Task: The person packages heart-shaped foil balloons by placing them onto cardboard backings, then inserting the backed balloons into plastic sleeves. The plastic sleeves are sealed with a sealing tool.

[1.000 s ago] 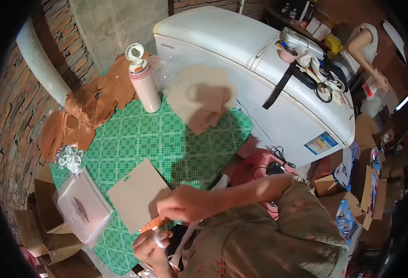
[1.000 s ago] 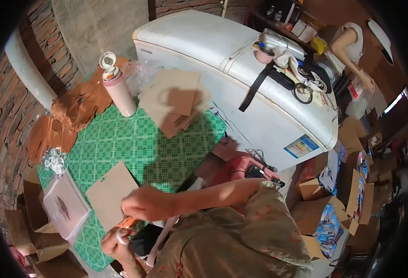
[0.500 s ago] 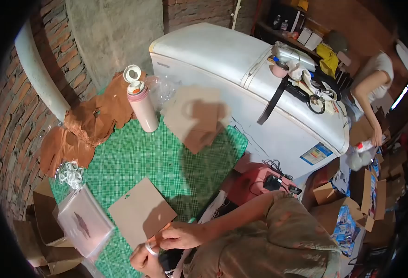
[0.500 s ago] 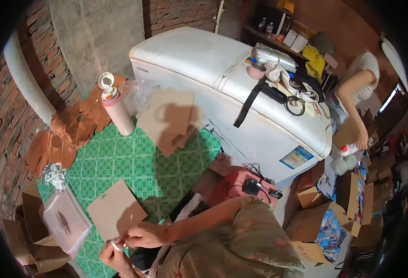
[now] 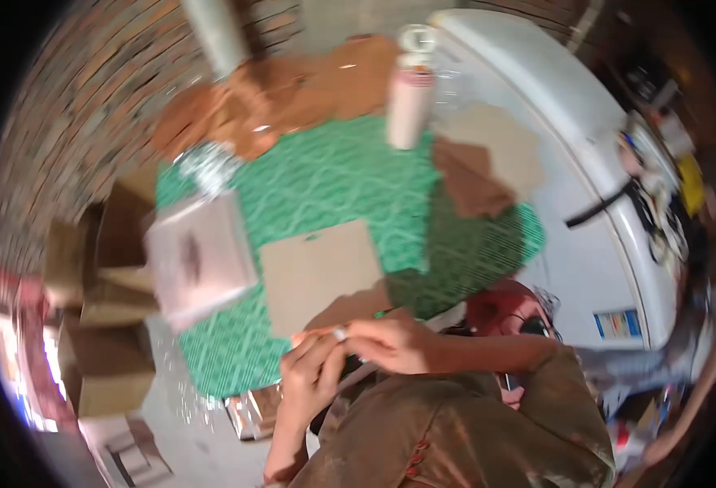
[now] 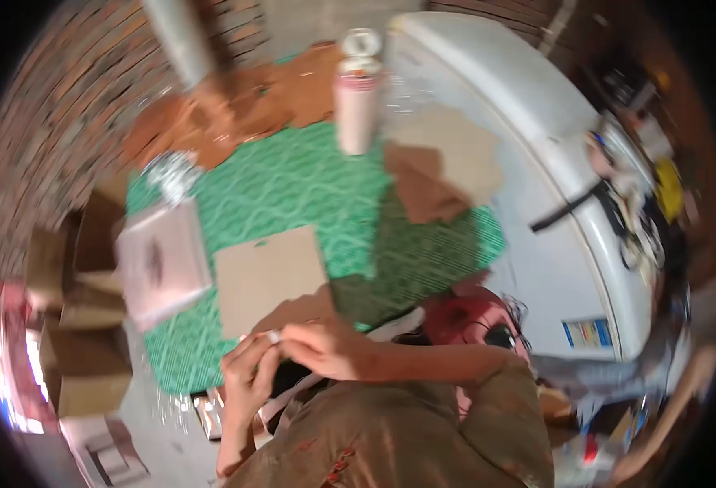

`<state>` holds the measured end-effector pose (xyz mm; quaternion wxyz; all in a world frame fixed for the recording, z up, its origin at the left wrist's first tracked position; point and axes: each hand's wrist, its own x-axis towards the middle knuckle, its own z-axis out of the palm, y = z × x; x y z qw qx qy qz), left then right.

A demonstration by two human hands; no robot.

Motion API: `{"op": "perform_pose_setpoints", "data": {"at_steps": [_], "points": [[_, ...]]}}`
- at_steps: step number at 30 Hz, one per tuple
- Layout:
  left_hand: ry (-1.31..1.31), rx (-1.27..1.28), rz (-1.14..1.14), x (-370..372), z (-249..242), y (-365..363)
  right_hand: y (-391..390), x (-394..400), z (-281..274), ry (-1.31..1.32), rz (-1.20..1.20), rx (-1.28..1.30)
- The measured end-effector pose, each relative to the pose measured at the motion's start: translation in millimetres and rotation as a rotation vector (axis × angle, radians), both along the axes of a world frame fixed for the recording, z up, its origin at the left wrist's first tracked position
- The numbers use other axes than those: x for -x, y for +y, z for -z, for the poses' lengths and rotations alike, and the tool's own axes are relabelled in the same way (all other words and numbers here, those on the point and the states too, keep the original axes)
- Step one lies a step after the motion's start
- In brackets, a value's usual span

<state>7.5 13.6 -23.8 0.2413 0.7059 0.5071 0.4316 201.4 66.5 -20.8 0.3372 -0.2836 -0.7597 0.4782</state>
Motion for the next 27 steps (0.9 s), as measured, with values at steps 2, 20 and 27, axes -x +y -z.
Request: {"op": "perform_pose_setpoints", "data": {"at_steps": [2, 20, 27], "points": [[-0.031, 0.080, -0.023, 1, -1, -2, 3, 1, 3, -0.133, 0.071, -0.240], [-1.160, 0.735, 0.104, 10, 9, 20, 14, 31, 7, 0.290, -0.088, 0.595], [-0.092, -0.173, -0.292, 10, 10, 29, 17, 22, 11, 0.217, -0.146, 0.599]]}}
